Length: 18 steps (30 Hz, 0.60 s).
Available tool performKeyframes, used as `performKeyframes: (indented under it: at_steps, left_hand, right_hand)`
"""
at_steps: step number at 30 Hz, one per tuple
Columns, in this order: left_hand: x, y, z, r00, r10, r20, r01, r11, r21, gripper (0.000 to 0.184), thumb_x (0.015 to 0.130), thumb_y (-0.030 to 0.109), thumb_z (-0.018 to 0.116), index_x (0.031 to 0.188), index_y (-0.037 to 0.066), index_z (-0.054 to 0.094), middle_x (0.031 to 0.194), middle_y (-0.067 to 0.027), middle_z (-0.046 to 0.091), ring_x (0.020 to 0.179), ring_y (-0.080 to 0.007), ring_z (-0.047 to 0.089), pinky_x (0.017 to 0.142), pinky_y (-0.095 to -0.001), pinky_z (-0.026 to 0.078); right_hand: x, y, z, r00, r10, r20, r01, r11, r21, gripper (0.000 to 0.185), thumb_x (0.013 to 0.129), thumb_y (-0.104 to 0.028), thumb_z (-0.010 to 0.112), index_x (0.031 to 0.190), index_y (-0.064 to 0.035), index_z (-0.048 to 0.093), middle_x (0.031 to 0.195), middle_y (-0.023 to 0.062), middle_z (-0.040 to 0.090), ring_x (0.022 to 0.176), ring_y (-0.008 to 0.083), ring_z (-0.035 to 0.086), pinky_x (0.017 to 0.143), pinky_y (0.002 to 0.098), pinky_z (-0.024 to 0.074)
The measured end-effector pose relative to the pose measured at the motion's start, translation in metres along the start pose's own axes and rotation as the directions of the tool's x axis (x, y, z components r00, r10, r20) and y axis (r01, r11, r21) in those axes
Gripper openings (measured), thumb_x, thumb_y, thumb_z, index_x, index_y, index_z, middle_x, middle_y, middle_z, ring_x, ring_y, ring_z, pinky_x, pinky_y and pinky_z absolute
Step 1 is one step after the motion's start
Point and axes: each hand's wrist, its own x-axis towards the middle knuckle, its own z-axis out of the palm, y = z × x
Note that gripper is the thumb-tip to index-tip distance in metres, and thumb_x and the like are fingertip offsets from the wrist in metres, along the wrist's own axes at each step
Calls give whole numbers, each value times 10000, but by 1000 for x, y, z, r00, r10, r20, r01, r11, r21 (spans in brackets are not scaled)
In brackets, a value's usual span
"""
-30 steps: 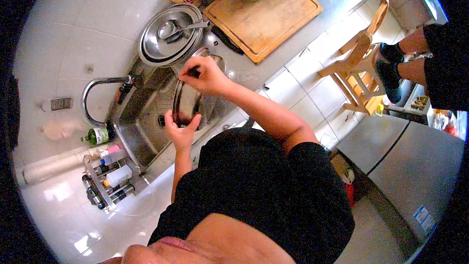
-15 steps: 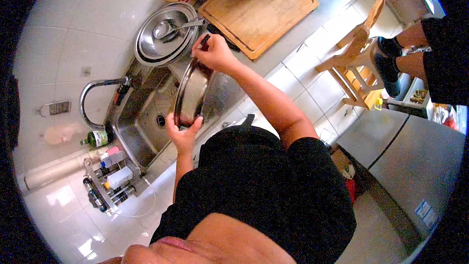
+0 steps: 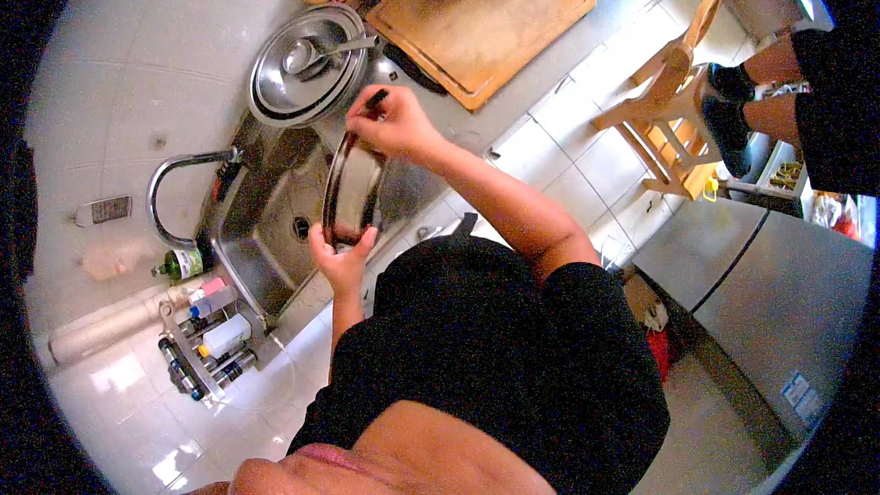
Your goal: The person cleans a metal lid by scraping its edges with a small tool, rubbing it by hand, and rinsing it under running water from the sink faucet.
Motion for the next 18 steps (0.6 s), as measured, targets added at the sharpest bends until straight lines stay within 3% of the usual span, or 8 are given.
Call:
performKeyframes:
  at_steps: [3, 5, 9, 12, 13, 15, 17, 18]
  left_hand:
    - [1, 4, 1, 998, 61, -3, -60, 997, 45, 532, 600, 144, 879, 975, 18, 524, 690, -20, 591, 591, -103, 552, 583, -248, 456]
    - [1, 0, 0, 998, 54, 10, -55, 997, 50, 536, 589, 157, 886, 963, 18, 528, 686, -13, 585, 586, -100, 546, 582, -247, 455]
    - [-2, -6, -3, 992, 119, 46, -124, 981, 149, 540, 572, 172, 895, 943, 18, 535, 688, -6, 577, 587, -93, 532, 590, -246, 455]
    - [-10, -25, -11, 995, -52, 82, 39, 987, 155, 684, 558, 170, 899, 1078, 30, 477, 862, -21, 548, 745, -128, 540, 675, -282, 468]
    - [-11, -24, -11, 997, -48, 66, 39, 990, 135, 678, 559, 168, 897, 1073, 33, 476, 850, -17, 548, 736, -126, 539, 671, -282, 467]
    - [-8, -17, -9, 999, -35, 32, 32, 995, 93, 667, 560, 165, 894, 1064, 39, 475, 826, -10, 548, 717, -121, 535, 662, -283, 466]
    - [-10, -19, -15, 995, -98, 38, 95, 993, 71, 661, 558, 165, 891, 1058, 42, 477, 808, -2, 548, 707, -116, 532, 655, -279, 463]
    - [-8, -19, -17, 991, -123, 45, 121, 991, 59, 658, 557, 165, 890, 1055, 43, 478, 799, 2, 548, 702, -114, 530, 651, -277, 461]
  right_hand:
    - [-10, -13, 10, 989, -45, 139, 72, 978, -195, 75, 769, -53, 684, 803, -13, 630, 729, 19, 633, 697, 83, 581, 640, 237, 468]
    - [3, 8, 6, 971, -229, -68, 212, 958, -195, 72, 754, -73, 671, 773, -20, 625, 634, 34, 616, 587, 57, 543, 534, 255, 458]
    - [16, 8, -18, 989, -59, -135, 21, 962, -271, 69, 755, -73, 673, 772, -20, 633, 623, 27, 598, 585, 59, 527, 532, 244, 441]
    - [-5, -3, -1, 993, -109, 50, 112, 992, -51, 75, 755, -75, 672, 788, -19, 635, 671, 30, 615, 633, 72, 548, 573, 237, 449]
    - [-6, -5, -3, 981, -158, 117, 180, 960, -216, 76, 765, -73, 670, 800, -19, 629, 679, 19, 617, 633, 69, 545, 574, 236, 446]
    - [2, 14, -8, 986, -167, -3, 166, 985, -48, 76, 774, -71, 667, 798, -15, 620, 669, 20, 614, 619, 70, 545, 560, 235, 443]
    - [21, 30, -26, 987, -51, -150, 13, 971, -239, 80, 775, -69, 675, 785, -18, 614, 664, 19, 612, 598, 70, 538, 543, 233, 439]
    - [26, 31, -31, 984, 56, -167, -81, 986, -144, 85, 770, -52, 687, 780, -18, 611, 668, 20, 614, 580, 67, 526, 527, 233, 433]
